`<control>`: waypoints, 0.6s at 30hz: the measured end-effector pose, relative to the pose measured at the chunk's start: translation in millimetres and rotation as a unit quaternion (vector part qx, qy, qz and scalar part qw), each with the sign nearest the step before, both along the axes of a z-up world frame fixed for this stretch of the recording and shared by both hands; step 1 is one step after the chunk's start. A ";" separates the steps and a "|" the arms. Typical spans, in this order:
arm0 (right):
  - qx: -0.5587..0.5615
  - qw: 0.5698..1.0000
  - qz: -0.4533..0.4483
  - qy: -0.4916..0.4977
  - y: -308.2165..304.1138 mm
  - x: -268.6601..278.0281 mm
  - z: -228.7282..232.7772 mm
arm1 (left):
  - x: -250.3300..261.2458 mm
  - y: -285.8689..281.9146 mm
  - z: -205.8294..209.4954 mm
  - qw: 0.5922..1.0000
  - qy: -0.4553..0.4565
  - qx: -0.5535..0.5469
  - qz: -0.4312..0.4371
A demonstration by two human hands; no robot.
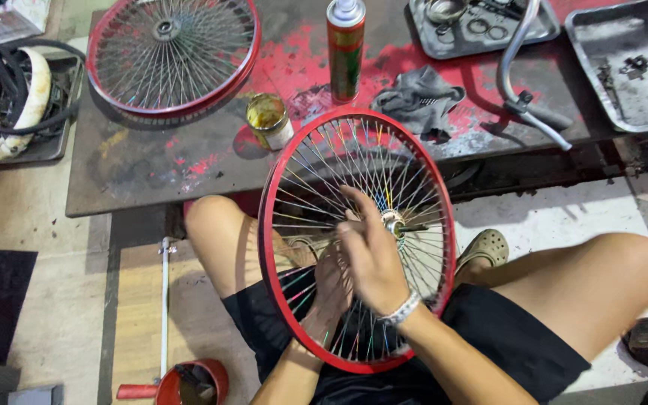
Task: The person applies grease to a bicycle wheel hub, places ball bearings into the greased hub by hand, sprays lubricant on components, and inserts a metal axle through the center.
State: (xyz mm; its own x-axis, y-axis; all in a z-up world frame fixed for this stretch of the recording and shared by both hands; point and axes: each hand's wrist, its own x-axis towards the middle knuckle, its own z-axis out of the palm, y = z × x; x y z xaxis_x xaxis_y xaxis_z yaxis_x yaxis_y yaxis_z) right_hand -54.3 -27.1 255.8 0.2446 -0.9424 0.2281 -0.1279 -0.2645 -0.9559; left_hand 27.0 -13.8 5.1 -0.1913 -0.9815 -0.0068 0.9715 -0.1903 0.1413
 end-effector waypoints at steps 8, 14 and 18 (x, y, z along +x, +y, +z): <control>0.249 0.908 -0.042 -0.334 5.9 -140.1 -11.9 | -19.2 -0.4 -66.7 0.991 -0.035 0.106 0.075; 0.322 0.836 0.016 -0.444 22.5 -172.8 -35.6 | -13.4 -4.1 3.9 0.995 -0.030 0.066 0.068; 0.300 0.870 0.041 -0.388 25.6 -166.9 -37.6 | -8.1 -4.7 33.9 0.998 0.001 0.052 0.031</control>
